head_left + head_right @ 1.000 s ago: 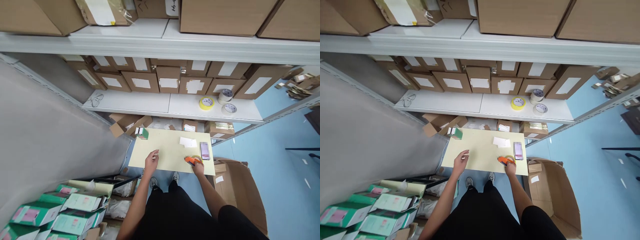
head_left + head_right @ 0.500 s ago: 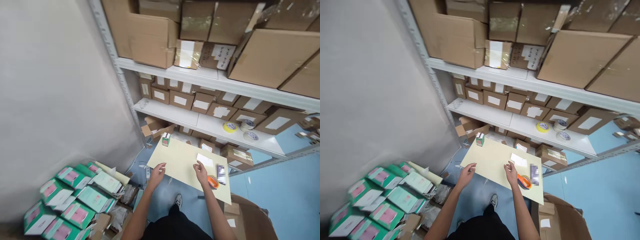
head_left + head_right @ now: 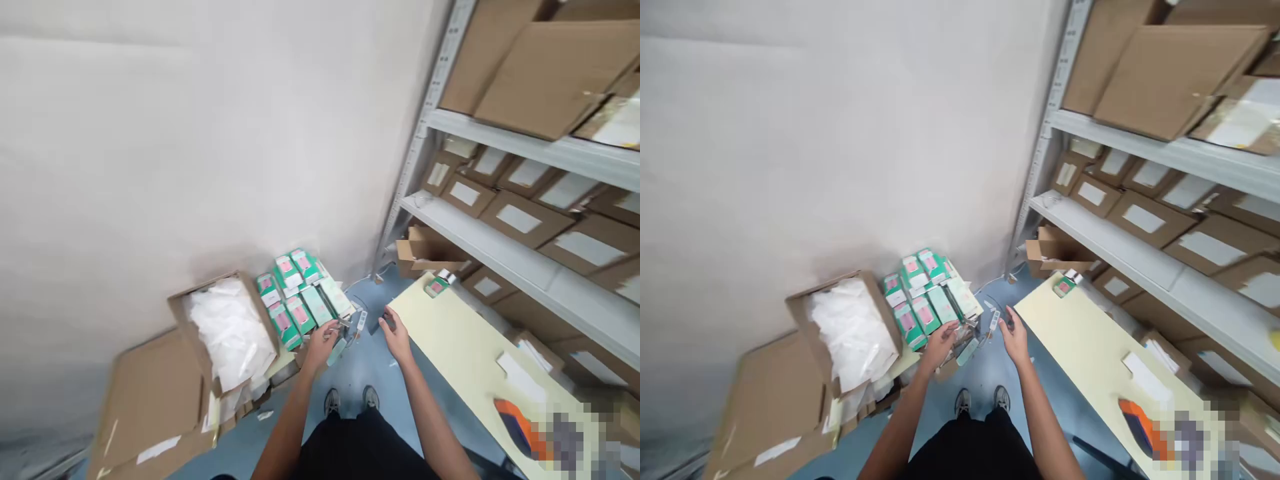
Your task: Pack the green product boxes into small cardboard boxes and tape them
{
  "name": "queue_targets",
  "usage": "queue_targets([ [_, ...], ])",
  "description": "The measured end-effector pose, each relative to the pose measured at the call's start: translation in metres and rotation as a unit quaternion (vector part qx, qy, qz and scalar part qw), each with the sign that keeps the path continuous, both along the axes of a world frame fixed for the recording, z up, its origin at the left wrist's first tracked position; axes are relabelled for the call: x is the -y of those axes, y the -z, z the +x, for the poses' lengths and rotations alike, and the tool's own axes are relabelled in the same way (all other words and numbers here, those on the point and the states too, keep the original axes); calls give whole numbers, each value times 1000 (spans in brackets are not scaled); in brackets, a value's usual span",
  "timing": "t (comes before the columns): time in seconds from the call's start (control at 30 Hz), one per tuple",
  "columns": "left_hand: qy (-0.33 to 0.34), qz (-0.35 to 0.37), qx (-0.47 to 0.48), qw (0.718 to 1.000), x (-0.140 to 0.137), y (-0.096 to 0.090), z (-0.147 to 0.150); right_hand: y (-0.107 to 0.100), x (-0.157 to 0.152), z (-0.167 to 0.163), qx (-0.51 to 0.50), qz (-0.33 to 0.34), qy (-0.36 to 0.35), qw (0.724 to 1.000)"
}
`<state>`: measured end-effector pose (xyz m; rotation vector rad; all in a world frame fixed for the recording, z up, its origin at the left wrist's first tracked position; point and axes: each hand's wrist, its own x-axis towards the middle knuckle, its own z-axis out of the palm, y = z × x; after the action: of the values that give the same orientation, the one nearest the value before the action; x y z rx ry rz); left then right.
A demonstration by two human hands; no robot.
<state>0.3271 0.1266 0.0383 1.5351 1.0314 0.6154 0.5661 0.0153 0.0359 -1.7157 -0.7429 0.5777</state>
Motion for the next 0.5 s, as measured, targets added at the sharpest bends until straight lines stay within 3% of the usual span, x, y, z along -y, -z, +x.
queue_targets([
  [0.17,-140,22,-4,990,5,-3,-61,-10,-51,-48,10,4,-129,992],
  [0.27,-187,15,-6,982,23,0,-88,-5,-72,-74,-8,11,-190,982],
  [0.5,-282,5,-22,959,70,-2,-154,16,-81,-161,-82,-10,-311,947],
])
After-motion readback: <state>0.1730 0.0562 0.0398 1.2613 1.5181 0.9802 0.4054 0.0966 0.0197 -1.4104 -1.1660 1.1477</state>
